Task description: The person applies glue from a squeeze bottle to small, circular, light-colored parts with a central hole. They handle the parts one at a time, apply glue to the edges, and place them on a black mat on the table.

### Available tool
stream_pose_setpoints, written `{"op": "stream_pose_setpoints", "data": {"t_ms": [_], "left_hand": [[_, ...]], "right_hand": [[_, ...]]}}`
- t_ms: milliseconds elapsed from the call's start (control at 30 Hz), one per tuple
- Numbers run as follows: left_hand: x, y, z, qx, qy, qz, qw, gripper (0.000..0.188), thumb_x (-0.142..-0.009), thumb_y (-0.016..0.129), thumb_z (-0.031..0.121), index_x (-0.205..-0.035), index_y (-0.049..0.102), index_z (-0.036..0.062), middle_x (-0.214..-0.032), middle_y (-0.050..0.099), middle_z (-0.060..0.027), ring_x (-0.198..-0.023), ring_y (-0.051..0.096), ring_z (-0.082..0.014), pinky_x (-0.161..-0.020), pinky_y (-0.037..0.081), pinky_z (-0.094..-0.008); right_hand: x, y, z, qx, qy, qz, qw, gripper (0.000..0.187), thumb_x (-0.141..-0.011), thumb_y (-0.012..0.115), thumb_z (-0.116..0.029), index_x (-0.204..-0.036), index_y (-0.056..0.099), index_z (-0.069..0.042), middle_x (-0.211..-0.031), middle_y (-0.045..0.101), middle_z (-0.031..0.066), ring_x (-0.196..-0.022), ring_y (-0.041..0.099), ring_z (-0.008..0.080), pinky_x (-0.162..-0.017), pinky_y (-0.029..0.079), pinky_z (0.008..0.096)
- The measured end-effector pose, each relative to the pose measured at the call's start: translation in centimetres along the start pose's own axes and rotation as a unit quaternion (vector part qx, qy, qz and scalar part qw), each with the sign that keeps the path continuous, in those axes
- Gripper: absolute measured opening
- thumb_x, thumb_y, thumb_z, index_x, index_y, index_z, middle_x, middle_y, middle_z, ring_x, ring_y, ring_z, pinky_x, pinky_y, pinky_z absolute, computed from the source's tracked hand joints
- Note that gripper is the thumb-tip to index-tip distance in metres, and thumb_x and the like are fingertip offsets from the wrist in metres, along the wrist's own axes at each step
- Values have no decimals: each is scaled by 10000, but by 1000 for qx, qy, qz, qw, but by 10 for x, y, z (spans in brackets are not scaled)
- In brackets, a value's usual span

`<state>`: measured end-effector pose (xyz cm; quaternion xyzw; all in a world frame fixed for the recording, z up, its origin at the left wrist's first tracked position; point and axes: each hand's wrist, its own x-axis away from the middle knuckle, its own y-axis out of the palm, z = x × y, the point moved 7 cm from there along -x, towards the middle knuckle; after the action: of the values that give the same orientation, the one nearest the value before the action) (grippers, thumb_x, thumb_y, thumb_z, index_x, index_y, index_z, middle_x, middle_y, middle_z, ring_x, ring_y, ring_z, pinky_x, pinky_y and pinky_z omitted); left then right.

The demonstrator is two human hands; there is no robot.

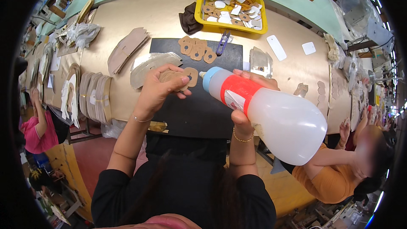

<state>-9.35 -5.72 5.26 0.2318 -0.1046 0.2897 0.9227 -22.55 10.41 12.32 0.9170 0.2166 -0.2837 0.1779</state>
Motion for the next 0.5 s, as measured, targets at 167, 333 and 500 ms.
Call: {"op": "stream_pose_setpoints", "data": {"t_ms": [167,333,500], "left_hand": [[7,15,-1,-19,13,-8,1000,273,-824,678,108,-1033,598,-49,-841,652,-100,-666,665,-157,-577,542,-222],[12,19,0,-33,17,-8,999,244,-838,653,101,-1041,606,-25,-840,653,-87,-681,661,-134,-592,522,-216],[14,20,0,-25,16,-26,999,228,-848,643,110,-1035,612,-18,-840,651,-91,-690,660,-132,-589,522,-219]], "right_hand": [[-1,10,-7,43,-39,-49,997,843,-619,725,-632,-1093,476,20,-973,564,145,-896,638,305,-798,542,399],[3,13,-10,79,-49,-59,994,833,-623,713,-645,-1076,495,19,-962,574,139,-887,641,288,-785,541,373],[2,12,-7,105,-64,-76,990,836,-625,701,-657,-1073,496,18,-964,579,140,-879,643,286,-791,540,377]]}}
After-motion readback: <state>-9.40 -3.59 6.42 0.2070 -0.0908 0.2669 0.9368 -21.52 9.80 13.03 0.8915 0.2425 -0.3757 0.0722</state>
